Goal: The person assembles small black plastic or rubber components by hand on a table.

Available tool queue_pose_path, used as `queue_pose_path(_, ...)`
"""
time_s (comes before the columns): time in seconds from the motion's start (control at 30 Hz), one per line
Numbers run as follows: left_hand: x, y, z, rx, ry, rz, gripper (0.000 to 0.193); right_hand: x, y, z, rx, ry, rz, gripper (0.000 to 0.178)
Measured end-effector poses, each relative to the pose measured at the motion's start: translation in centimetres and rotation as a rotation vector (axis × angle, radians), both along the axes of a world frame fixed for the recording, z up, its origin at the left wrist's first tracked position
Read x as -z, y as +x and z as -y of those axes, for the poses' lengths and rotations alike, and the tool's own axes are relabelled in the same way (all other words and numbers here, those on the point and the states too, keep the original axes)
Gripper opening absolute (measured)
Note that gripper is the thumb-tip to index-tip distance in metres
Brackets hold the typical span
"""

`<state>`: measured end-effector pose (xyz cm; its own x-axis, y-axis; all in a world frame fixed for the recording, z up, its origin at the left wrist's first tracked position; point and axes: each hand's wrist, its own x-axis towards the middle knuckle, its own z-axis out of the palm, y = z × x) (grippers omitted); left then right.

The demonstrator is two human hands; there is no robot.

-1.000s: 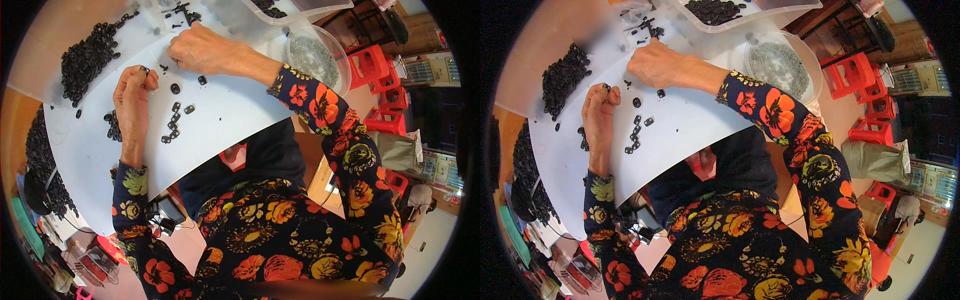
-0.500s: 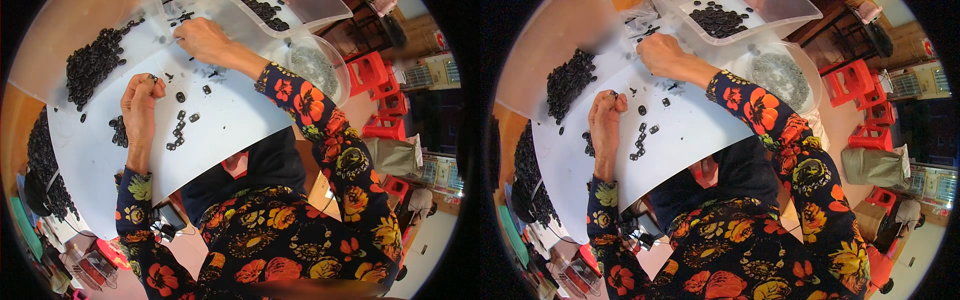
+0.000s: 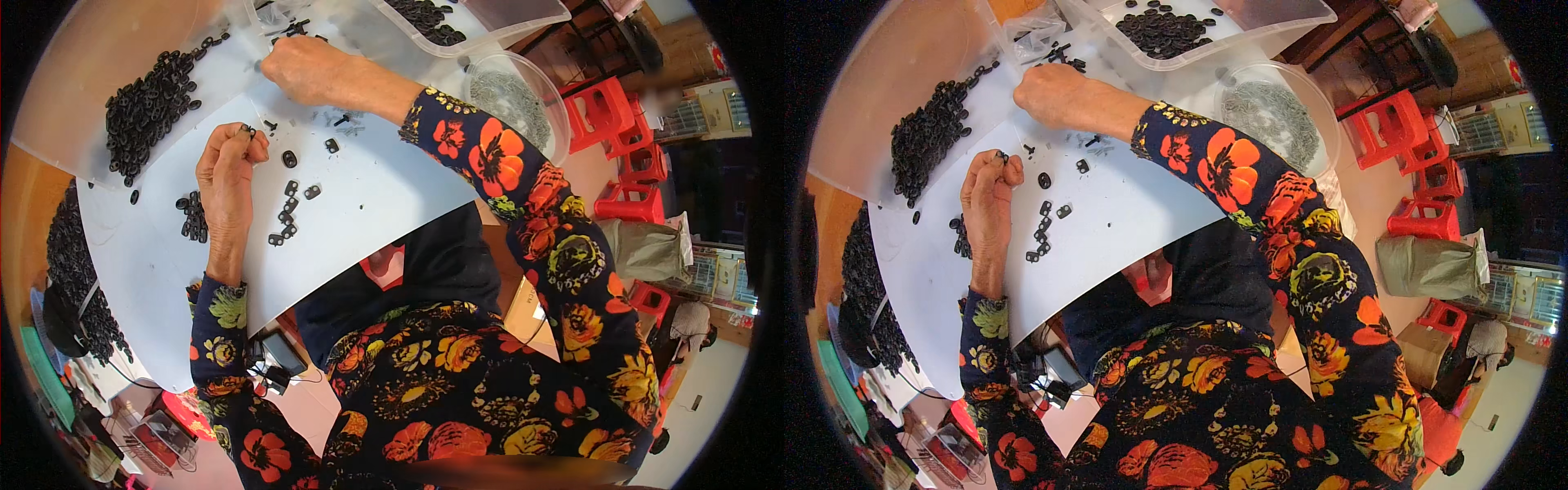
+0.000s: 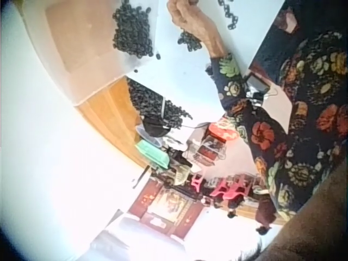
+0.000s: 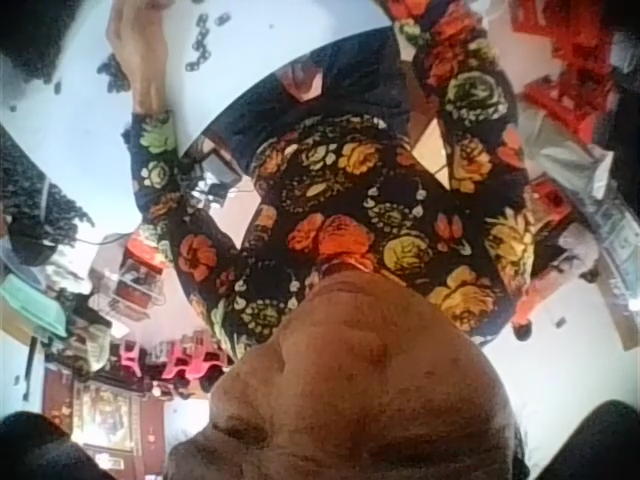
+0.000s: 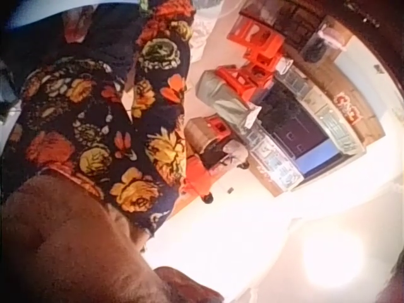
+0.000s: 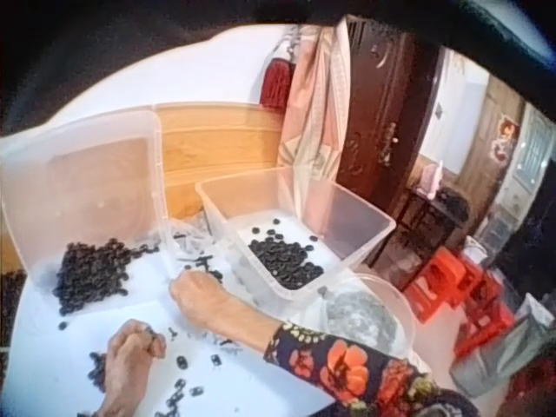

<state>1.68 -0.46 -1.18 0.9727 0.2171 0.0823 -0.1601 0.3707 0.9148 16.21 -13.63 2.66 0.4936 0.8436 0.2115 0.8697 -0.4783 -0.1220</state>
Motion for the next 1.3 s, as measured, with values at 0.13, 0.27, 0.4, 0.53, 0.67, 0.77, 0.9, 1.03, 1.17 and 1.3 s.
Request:
queue_pose_path(0.13,-0.3,-0.1,0.3,0.007,-0.002,0.003,0.010,0.9,0.2,0.7,-0.046,0.165,-0.061,0.005)
queue_pose_path(0.27,-0.2,-0.1,0.5,0.022,-0.036,0.005,0.009,0.4,-1.6,2.0,0.037,0.444,-0.499,0.017)
queue_pose_path(0.4,-0.4,-0.3,0.7,-0.011,-0.011,-0.023,0.009,0.8,-3.8,3.0,0.033,0.579,-0.866,0.021)
queue_pose_path(0.53,-0.8,-0.6,1.2,0.018,0.092,-0.050,0.011,1.6,-4.9,3.5,-0.054,0.707,-1.149,0.013)
queue_pose_path(0.67,-0.7,-0.7,1.3,0.001,0.179,-0.078,0.012,1.5,-5.1,3.7,-0.107,0.747,-1.167,0.012)
queue_pose_path(0.77,-1.1,-0.9,1.5,0.003,0.178,-0.065,0.012,1.4,-5.3,3.7,-0.151,0.762,-1.118,0.016)
queue_pose_path(0.9,-1.0,-0.8,1.5,0.017,0.181,-0.057,0.012,1.6,-5.3,3.6,-0.180,0.805,-1.113,0.021)
queue_pose_path(1.03,-0.7,-0.8,1.5,0.019,0.201,-0.055,0.012,1.7,-5.4,3.7,-0.158,0.787,-1.089,0.023)
queue_pose_path(1.17,-0.4,-0.9,1.2,0.034,0.265,-0.070,0.012,1.8,-5.8,3.4,-0.154,0.808,-1.071,0.023)
queue_pose_path(1.3,-0.7,-1.0,2.2,-0.048,0.266,-0.046,0.012,2.1,-6.3,3.3,-0.166,0.873,-1.120,0.023)
